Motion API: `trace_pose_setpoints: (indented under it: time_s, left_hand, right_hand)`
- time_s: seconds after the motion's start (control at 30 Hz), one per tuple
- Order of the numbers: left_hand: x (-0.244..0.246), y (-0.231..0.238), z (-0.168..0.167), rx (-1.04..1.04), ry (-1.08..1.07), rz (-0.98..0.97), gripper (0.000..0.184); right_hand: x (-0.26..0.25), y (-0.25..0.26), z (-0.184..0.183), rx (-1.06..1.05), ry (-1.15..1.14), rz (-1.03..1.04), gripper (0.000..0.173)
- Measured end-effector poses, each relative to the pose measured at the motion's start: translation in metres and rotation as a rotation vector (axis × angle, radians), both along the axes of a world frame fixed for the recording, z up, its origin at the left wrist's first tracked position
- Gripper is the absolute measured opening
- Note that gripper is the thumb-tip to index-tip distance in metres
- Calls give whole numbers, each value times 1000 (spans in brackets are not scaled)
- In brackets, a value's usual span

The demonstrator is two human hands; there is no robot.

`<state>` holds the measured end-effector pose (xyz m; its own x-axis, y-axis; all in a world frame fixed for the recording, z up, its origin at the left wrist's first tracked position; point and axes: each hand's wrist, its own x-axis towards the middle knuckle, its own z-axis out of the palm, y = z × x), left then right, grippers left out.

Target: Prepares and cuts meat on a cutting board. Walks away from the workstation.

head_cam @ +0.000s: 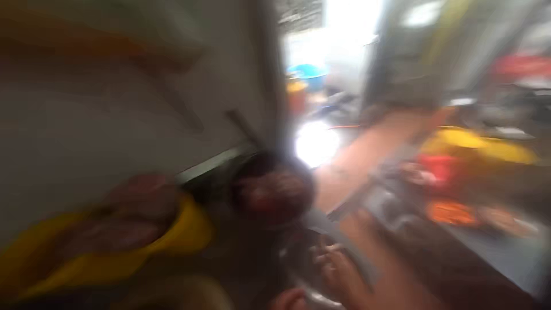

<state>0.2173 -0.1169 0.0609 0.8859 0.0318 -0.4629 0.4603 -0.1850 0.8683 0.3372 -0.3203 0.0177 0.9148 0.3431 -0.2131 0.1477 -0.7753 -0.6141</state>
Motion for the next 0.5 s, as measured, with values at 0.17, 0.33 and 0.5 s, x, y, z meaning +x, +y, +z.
trace_pose_setpoints:
  time_s: [0.17,0.33,0.5]
  left_hand:
    - [-117,86,33,111,36,366,31]
    - [-253,159,34,450,176,844,32]
    - [-308,178,7,751,281,885,59]
  right_hand:
    - [-32,75,28,207,124,470,35]
    - [-103,167,62,191,290,921,33]
    - [-178,268,81,-31,157,1209,37]
